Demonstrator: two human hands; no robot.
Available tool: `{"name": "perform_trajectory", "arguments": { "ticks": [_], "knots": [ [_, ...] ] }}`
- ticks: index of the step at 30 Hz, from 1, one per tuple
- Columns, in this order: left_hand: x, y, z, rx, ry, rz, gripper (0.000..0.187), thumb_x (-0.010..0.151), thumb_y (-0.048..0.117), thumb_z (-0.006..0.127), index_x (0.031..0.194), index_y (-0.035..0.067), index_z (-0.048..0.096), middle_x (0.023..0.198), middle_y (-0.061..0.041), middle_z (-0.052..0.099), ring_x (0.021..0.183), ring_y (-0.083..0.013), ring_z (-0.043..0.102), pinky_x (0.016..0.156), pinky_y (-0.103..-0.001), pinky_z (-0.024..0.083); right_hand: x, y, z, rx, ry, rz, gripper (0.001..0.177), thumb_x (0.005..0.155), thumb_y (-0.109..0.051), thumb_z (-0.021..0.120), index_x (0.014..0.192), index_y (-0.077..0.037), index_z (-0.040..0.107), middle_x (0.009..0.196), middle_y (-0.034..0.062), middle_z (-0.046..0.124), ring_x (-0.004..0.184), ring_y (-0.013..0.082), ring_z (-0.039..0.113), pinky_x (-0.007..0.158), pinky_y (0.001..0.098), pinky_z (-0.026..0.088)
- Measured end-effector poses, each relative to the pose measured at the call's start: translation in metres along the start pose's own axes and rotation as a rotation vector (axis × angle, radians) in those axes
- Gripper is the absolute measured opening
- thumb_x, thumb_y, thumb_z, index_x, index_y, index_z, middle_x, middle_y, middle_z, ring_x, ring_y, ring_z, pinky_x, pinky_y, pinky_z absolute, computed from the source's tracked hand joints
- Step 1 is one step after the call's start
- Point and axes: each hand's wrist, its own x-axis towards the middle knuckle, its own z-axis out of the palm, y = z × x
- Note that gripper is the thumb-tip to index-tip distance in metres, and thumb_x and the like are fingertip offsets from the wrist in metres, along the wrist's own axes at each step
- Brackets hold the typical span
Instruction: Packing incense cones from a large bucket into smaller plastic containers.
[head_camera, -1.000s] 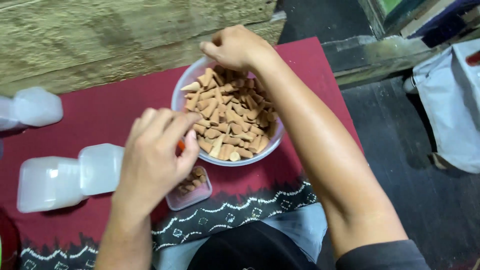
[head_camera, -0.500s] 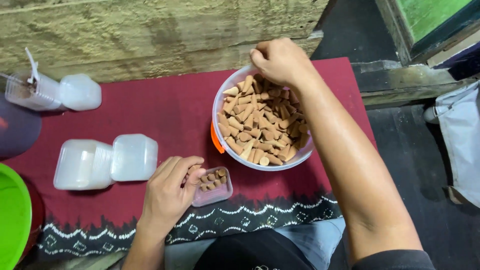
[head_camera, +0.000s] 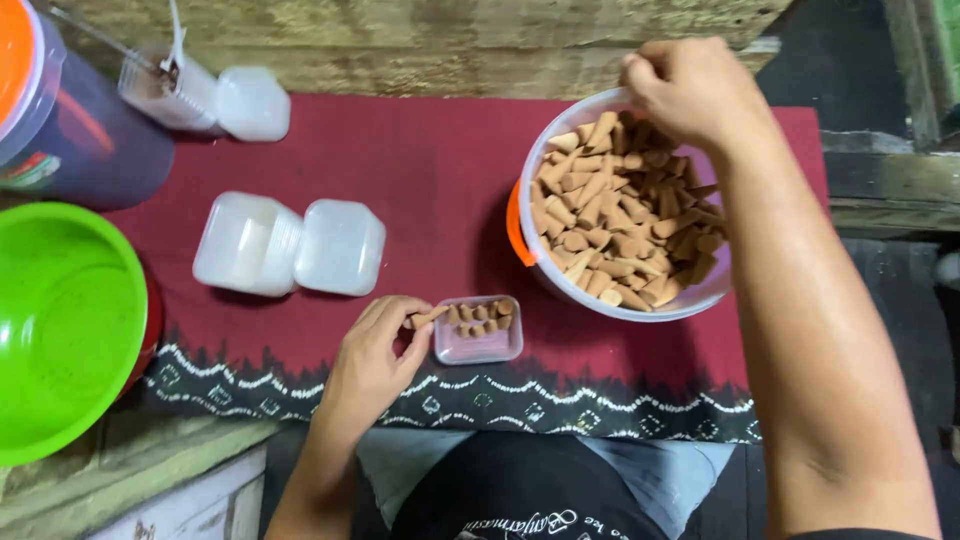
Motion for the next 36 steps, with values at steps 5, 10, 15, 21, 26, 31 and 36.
{"name": "perform_trajectory", "arguments": {
  "ticks": [5,10,15,21,26,31,36],
  "knots": [
    [0.001,0.003,-0.005,-0.023,-0.022,0.028,0.015,0.098,0.007,0.062,0.111,0.003,0.070,0.106,-0.007,0.068,0.100,-0.0203,0.067,0.088,-0.033,0.056,0.000,0.003,0.001,-0.025,0.003,0.019,0.044,0.118,-0.031,0.043,0.104,-0.003,0.073,0.085,0.0165,0.070,0.073,0.0278,0.062,0.062,0.0468,0.048],
    [-0.001,-0.011,0.011,0.034,-0.097,0.037,0.024,0.100,0.012,0.061,0.121,0.001,0.067,0.115,-0.010,0.070,0.105,-0.0262,0.063,0.089,-0.040,0.053,0.008,0.020,0.003,0.019,0.031,-0.104,0.038,0.113,-0.021,0.045,0.112,0.001,0.076,0.099,0.0222,0.072,0.081,0.0337,0.065,0.062,0.0486,0.047],
    [-0.005,-0.027,0.030,0.152,-0.145,0.083,0.006,0.097,0.011,0.064,0.102,0.009,0.066,0.105,-0.001,0.071,0.098,-0.0231,0.059,0.082,-0.038,0.051,0.002,0.045,-0.007,-0.084,0.105,-0.332,0.030,0.122,-0.021,0.058,0.119,0.003,0.076,0.106,0.0172,0.075,0.095,0.0332,0.063,0.076,0.0472,0.044],
    [-0.002,-0.028,0.033,0.308,-0.123,0.129,0.006,0.094,0.011,0.066,0.100,0.009,0.065,0.105,-0.004,0.062,0.093,-0.0262,0.054,0.077,-0.040,0.044,-0.052,0.041,-0.018,0.018,0.192,-0.382,0.018,0.118,-0.005,0.066,0.128,0.004,0.077,0.126,0.0181,0.072,0.110,0.0287,0.064,0.087,0.0396,0.049],
    [0.003,-0.020,0.030,0.365,-0.175,0.080,0.014,0.087,0.010,0.073,0.099,0.010,0.066,0.101,-0.005,0.056,0.090,-0.0270,0.051,0.075,-0.041,0.044,-0.095,0.047,-0.011,0.026,0.331,-0.485,0.016,0.125,0.002,0.068,0.135,0.011,0.077,0.143,0.0283,0.061,0.134,0.0386,0.059,0.100,0.0459,0.050],
    [0.007,-0.021,0.038,0.459,-0.200,0.077,0.015,0.086,0.014,0.075,0.097,0.011,0.065,0.095,-0.004,0.054,0.086,-0.0270,0.050,0.070,-0.041,0.043,-0.155,-0.008,-0.007,0.057,0.434,-0.589,0.018,0.124,0.009,0.060,0.132,0.019,0.073,0.139,0.0378,0.058,0.136,0.0500,0.056,0.124,0.0562,0.041],
    [0.010,-0.021,0.041,0.484,-0.189,0.070,0.013,0.086,0.015,0.075,0.094,0.012,0.065,0.096,-0.004,0.054,0.086,-0.0271,0.050,0.069,-0.041,0.043,-0.174,-0.012,0.023,-0.107,0.551,-0.649,0.010,0.103,0.007,0.074,0.111,0.003,0.076,0.126,0.0261,0.067,0.116,0.0412,0.063,0.107,0.0527,0.044]
  ]
}}
